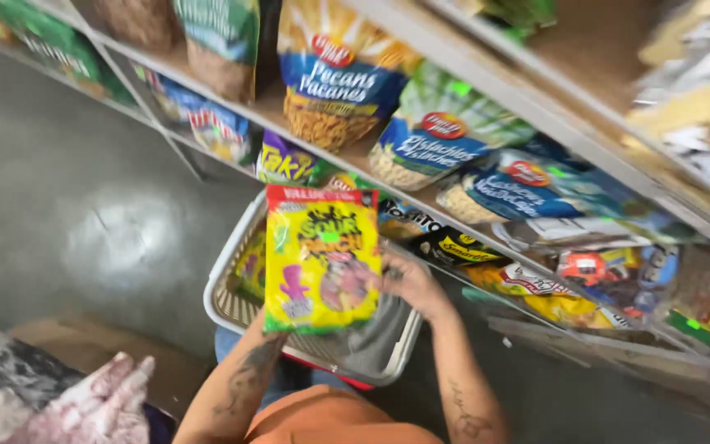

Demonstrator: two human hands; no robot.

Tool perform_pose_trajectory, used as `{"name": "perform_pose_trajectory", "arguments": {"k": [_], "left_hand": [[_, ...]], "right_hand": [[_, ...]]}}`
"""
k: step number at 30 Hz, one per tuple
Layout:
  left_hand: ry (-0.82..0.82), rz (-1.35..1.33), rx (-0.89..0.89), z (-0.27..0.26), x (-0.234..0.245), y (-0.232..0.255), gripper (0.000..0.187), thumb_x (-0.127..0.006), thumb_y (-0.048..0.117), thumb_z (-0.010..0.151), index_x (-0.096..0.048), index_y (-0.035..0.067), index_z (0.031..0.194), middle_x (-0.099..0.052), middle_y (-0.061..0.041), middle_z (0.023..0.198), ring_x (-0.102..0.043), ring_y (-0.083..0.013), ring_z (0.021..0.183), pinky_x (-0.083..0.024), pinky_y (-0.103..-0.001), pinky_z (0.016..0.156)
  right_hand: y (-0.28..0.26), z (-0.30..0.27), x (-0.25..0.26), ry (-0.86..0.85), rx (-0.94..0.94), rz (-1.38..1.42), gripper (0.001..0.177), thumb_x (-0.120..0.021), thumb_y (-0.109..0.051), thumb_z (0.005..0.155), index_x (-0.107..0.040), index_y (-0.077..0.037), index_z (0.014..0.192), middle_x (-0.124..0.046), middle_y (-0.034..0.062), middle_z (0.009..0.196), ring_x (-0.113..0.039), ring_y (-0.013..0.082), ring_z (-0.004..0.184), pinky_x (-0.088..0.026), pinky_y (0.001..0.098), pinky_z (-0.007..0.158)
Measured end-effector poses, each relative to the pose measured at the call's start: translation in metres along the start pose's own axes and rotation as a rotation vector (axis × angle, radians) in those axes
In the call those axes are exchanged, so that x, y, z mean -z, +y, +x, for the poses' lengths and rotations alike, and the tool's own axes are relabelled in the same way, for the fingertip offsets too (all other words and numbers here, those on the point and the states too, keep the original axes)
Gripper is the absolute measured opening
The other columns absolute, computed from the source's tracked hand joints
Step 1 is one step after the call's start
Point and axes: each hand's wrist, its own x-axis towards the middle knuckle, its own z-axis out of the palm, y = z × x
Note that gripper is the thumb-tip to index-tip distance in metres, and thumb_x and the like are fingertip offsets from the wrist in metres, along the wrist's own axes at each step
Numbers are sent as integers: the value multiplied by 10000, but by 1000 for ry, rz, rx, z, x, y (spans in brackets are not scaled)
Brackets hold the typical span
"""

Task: The recorder picks up snack bags from a shopping basket, wipes them down with a cleaning cloth, and places them onto a grocery store shelf.

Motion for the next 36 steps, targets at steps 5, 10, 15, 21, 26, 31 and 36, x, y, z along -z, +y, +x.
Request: {"name": "perform_pose_trajectory", "arguments": {"k": [5,10,15,21,26,31,36], "left_hand": [[-41,105,-30,-21,-35,34,834,-627,578,833,-489,24,1440,-656,-147,1336,-610,-269,1210,-469,-406,1029],[-91,184,-27,-33,-53,60,823,-616,582,841,-494,26,1435,-657,-146,1332,-613,-268,1203,-474,-406,1020],[-134,221,-38,-27,-58,86,813,-605,586,849,-499,28,1431,-657,-146,1328,-616,-267,1197,-480,-406,1011],[-169,252,-20,-82,15,80,801,-592,590,859,-504,30,1425,-658,-145,1323,-620,-265,1189,-486,-406,1000],[-195,262,-12,-98,43,82,791,-581,594,867,-509,33,1421,-659,-145,1320,-624,-264,1182,-492,-405,991],[-215,248,-12,-120,58,90,782,-570,597,876,-513,35,1416,-660,-144,1316,-627,-263,1175,-497,-405,982],[-246,250,-12,-103,68,101,774,-559,601,884,-518,37,1412,-661,-144,1312,-630,-262,1168,-503,-405,973]], "right_hand": [[-85,-29,-4,242,362,-135,139,-746,-165,982,-697,-36,967,-710,58,983,-648,147,972,-501,317,965],[-149,-6,-79,662,870,-563,468,-644,-287,1038,-553,7,1391,-483,212,1515,-467,337,1426,-373,473,1193],[-126,27,-117,848,809,-1082,698,-509,-406,1048,-375,72,1538,-240,256,1671,-163,441,1574,-146,632,1254],[-148,66,-112,1076,648,-1073,526,-406,-287,1121,-406,-79,1605,-236,192,1744,-148,421,1649,-121,633,1329],[-183,60,-139,743,950,-1258,723,-606,-499,919,-430,-152,1528,-251,229,1608,-133,423,1512,-78,673,1175],[-169,73,-97,1018,662,-1124,901,-538,-605,996,-354,23,1615,-275,225,1700,-211,438,1586,-124,687,1249],[-169,39,-197,790,731,-1334,945,-423,-733,944,-401,18,1518,-344,258,1604,-155,496,1538,-105,692,1215]]}}
